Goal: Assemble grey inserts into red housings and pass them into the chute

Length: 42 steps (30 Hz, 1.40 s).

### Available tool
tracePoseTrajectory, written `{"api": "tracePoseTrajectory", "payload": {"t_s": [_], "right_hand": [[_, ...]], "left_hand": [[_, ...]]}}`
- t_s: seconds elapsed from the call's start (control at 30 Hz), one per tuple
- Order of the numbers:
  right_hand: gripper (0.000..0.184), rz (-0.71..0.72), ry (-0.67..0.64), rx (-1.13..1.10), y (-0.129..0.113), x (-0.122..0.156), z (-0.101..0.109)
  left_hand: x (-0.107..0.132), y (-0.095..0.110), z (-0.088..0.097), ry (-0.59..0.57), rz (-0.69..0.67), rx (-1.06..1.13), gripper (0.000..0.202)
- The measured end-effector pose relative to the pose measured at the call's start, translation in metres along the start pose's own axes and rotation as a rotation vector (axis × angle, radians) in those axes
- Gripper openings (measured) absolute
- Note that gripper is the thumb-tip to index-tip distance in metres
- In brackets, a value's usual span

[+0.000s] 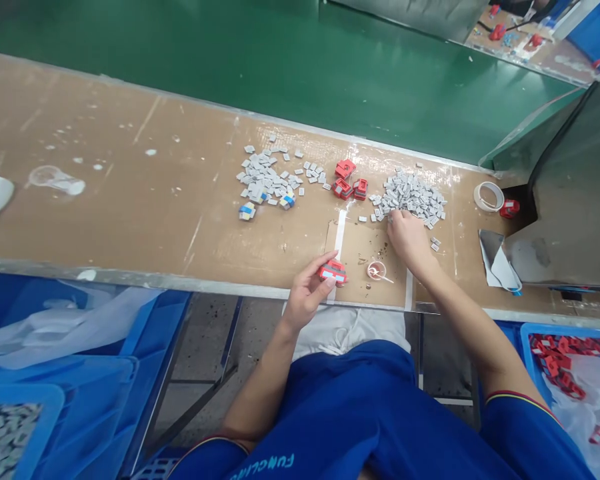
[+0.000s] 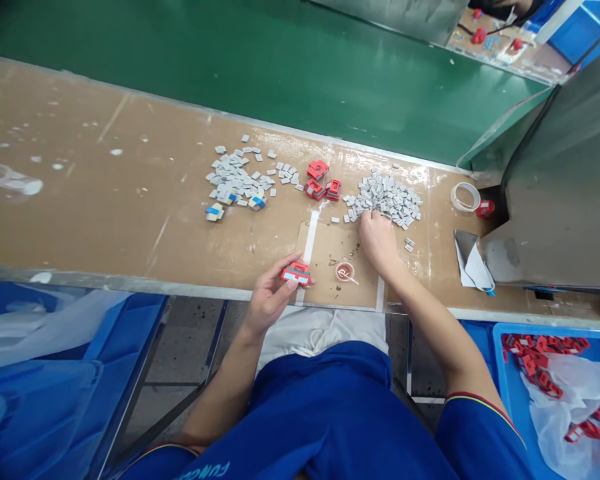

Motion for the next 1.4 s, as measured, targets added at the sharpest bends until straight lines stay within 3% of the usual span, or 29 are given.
{"api": "tracePoseTrajectory", "payload": {"t_s": [0.1, 0.23, 0.43, 0.63, 0.77, 0.87, 1.0, 1.1, 1.4], "right_hand": [[0.034, 0.098, 0.005, -0.061, 0.011, 0.007, 0.005], [0.033, 0.235, 0.072, -0.121, 0.045, 0.031, 0.014], [0.029, 0.175, -0.056, 0.140, 0.065, 0.056, -0.010], [0.016, 0.054, 0.073, -0.234, 0.077, 0.053, -0.008], [0.024, 0.043, 0.202, -0.530, 0.092, 0.074, 0.001], [0.019, 0.075, 0.210, -0.766, 0.080, 0.106, 0.019], [0.006, 0.231, 0.152, -1.026, 0.033, 0.148, 0.046], [0.006, 0.280, 0.139, -1.108, 0.010, 0.160, 0.050], [0.008, 0.251, 0.177, -1.111, 0.013, 0.163, 0.045]], "left_hand": [[0.000, 0.001, -0.002, 0.017, 0.007, 0.038, 0.050], [-0.001, 0.002, -0.008, -0.002, 0.033, 0.064, 0.043], [-0.003, 0.000, -0.008, 0.007, 0.062, 0.037, 0.049], [0.001, 0.003, -0.008, 0.026, 0.062, 0.038, 0.049], [0.008, 0.007, -0.014, 0.042, 0.093, 0.046, 0.048], [0.013, 0.010, -0.028, -0.002, 0.131, 0.035, 0.050], [0.013, 0.015, -0.048, -0.068, 0.128, 0.010, 0.054], [0.011, 0.018, -0.061, -0.116, 0.104, -0.016, 0.049], [0.014, 0.022, -0.070, -0.143, 0.092, -0.075, 0.048]]}}
Point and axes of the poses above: each hand's wrist, its own x-axis away from the middle knuckle, its own z-axis out of the back of the hand, y = z × x, the point moved 9 cm from there along -x, towards the middle knuckle, and after that the axes turned 13 degrees about -z, right-handed, at the moved point
